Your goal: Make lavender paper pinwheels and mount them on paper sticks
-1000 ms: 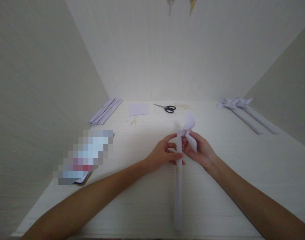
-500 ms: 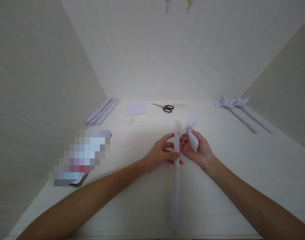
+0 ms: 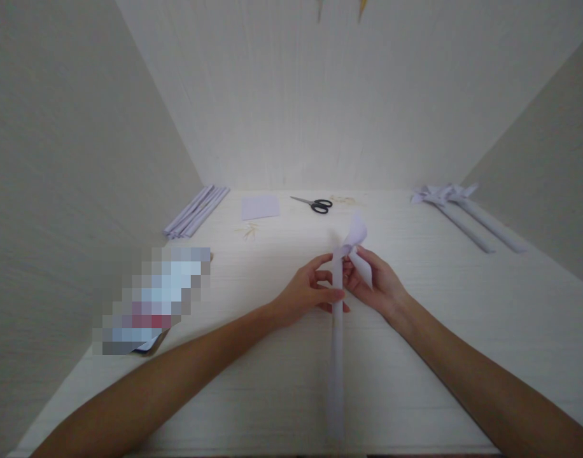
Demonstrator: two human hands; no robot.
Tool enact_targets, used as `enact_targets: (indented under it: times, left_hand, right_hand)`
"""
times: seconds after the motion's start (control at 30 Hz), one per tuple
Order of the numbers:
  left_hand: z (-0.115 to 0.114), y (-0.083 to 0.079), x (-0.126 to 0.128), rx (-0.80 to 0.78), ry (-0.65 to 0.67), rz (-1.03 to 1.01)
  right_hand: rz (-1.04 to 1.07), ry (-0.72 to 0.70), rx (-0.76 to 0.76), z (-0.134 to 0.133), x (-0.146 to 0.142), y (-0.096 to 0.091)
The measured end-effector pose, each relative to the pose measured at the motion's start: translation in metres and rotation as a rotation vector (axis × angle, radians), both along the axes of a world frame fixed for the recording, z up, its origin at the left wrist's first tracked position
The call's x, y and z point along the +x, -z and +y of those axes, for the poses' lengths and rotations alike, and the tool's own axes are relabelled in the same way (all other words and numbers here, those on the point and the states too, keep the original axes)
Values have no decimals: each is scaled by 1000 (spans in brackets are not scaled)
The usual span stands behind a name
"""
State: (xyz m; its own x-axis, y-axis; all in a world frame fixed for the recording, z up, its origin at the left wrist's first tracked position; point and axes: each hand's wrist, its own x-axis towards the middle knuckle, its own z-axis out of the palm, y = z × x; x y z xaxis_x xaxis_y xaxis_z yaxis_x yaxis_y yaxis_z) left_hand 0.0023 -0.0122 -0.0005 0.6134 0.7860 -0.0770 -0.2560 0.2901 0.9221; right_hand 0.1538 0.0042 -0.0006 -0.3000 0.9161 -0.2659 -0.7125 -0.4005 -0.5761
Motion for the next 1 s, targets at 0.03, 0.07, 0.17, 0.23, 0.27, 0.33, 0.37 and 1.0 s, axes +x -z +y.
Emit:
enact_targets:
  times: [0.03,0.07,0.17,0.23,0.27,0.33,0.37,1.0]
  left_hand:
    - [0,0,0,-1,1,0]
    - [0,1,0,-1,3,4]
    - [0,2,0,5,8,22]
    - [0,2,0,11,9,32]
    - [0,2,0,15,9,33]
    - [0,2,0,23,10,36]
    - [0,2,0,25,9,38]
    - [-1,2,1,8,0,39]
  right_hand:
    - [-23,18,5,0,-1,-1]
    - [-44,36,10,0,-1,-1]
    - [-92,70,26,0,-3,-2]
    - [-120,77,36,0,-3,-2]
    - [-133,80,40,-1,-4,-2]
    - [-156,94,49,-1,-4,-2]
    - [-169,106,58,-2,-5,-3]
    - [-318,184,168,-7,-12,-9]
